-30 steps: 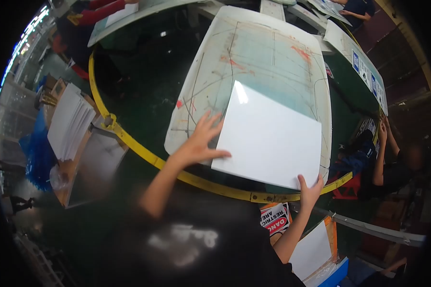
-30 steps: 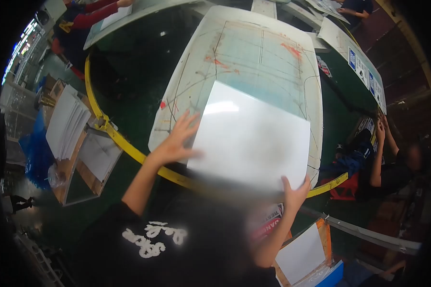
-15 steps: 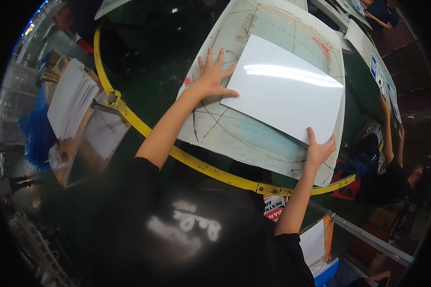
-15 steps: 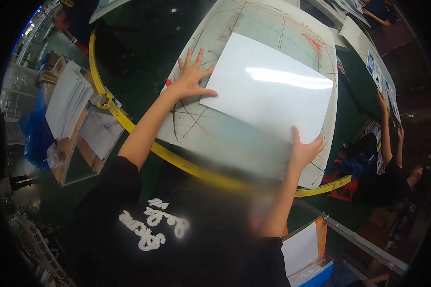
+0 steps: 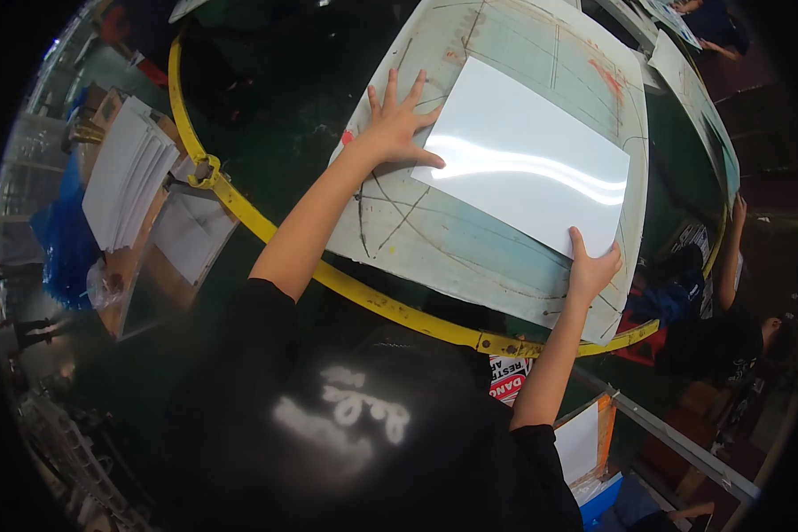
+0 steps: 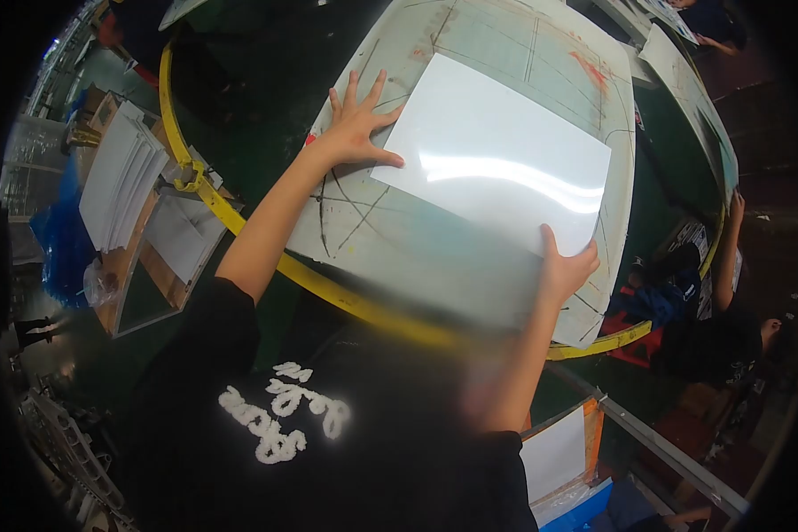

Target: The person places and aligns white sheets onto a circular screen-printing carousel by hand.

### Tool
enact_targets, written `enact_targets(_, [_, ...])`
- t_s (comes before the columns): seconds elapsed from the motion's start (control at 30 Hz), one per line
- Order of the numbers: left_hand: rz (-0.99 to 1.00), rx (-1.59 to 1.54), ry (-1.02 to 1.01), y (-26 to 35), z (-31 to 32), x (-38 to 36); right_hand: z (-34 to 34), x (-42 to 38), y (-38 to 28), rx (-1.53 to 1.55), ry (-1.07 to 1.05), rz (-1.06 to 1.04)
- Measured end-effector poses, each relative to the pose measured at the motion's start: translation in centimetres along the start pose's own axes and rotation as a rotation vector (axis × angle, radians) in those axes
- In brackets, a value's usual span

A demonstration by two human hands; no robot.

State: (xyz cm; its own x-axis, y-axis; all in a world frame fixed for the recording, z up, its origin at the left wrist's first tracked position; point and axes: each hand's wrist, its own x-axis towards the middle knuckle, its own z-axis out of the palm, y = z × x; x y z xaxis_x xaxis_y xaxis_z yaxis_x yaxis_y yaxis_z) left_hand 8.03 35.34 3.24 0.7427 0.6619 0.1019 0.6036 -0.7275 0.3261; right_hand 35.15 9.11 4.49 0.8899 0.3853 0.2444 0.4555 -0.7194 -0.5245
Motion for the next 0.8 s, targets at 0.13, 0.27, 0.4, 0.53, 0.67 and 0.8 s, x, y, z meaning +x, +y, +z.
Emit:
enact_targets(0.13, [-0.017,-0.013,0.034,0.1,0.4,0.0,0.4,0.4,0.2,0.005,0.001,-0.011])
enact_targets(0.27, [-0.081,-0.001,0.043,0.5,0.5,-0.2,0.8,0.8,0.4,-0.001,-0.002,-0.011])
enact_targets(0.4, [-0.146,-0.006,0.039,1.0,0.4,-0.5,1.2,1.1,0.6,-0.005,0.005,-0.025])
enact_targets(0.53, [-0.171,-0.012,0.07,1.3,0.7,-0.7,1.3,1.4,0.4,-0.008,0.005,-0.025])
enact_targets(0.67, [-0.195,-0.022,0.07,1.4,0.6,-0.7,1.4,1.8,0.4,-0.032,-0.007,-0.01])
enact_targets(0.8, [-0.207,-0.01,0.069,1.6,0.5,-0.6,1.6,2.0,0.8,-0.036,-0.02,-0.012])
